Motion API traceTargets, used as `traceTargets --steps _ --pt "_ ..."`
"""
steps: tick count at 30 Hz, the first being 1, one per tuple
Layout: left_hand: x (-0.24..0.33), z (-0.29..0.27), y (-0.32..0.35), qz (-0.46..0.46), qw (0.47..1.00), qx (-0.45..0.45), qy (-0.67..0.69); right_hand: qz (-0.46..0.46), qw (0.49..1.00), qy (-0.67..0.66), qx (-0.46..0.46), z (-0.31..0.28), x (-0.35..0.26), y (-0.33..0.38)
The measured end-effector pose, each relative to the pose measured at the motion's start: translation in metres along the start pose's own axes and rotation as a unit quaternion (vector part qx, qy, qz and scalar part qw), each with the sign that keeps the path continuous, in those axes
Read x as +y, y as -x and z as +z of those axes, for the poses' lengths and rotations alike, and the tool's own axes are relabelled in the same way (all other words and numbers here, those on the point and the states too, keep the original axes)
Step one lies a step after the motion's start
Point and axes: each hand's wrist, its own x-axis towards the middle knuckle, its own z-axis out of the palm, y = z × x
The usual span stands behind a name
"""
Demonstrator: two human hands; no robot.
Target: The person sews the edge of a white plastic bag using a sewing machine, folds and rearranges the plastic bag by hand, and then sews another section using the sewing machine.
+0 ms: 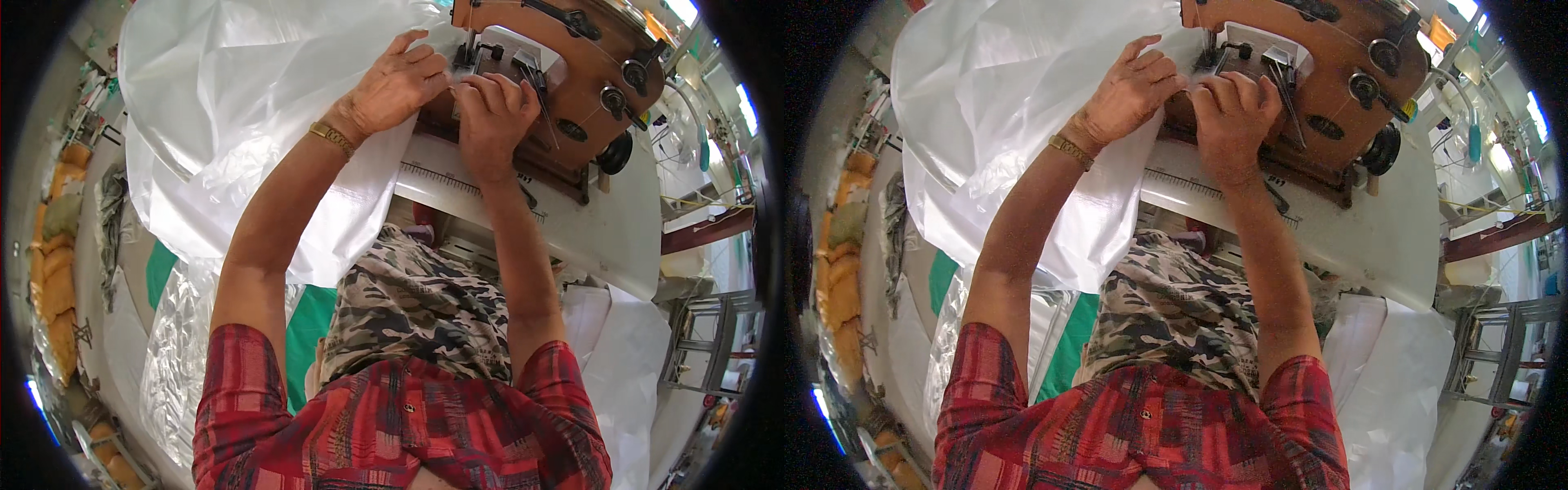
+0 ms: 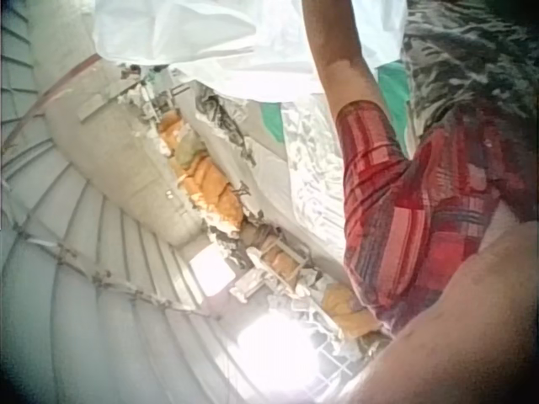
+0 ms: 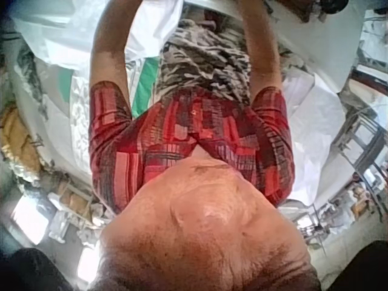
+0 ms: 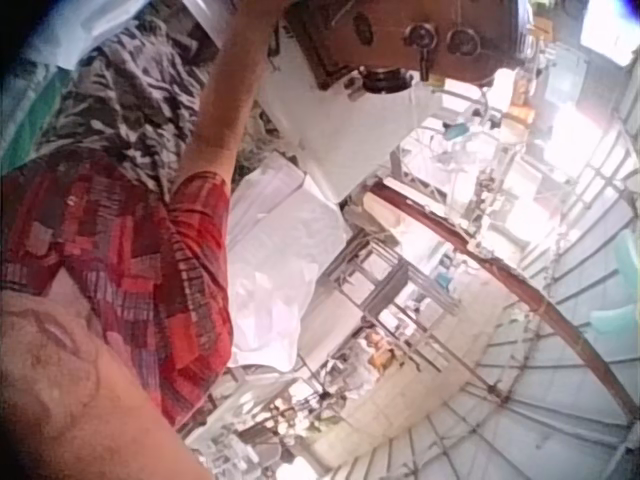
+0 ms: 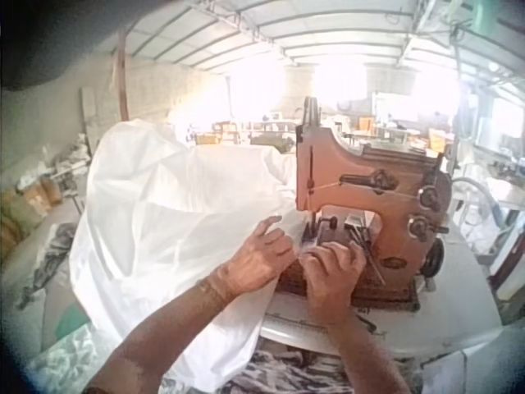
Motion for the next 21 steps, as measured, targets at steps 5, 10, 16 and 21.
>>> traceTargets --steps 5,10,16,21 --pt "-0.0005 0.0028 0.0013 -0.01 1.0 -0.002 -0.009 0.01 1.0 0.0 -0.014 0.0005 -0.0003 -0.0018" --pt "0.0017 0.0031 0.0012 -0.011 1.0 -0.011 -0.014 0.018 0.999 0.021 -0.018 0.0017 0.0022 0.0014" --pt "-0.0003 0.0014 0.0067 -0.022 1.0 -0.014 0.017 0.019 0.999 0.02 -0.022 -0.002 0.0005 0.0027" --pt "0.0011 0.0013 0.0075 -0.025 0.999 -0.027 0.025 0.016 0.999 0.036 -0.032 -0.0001 0.0006 0.0052"
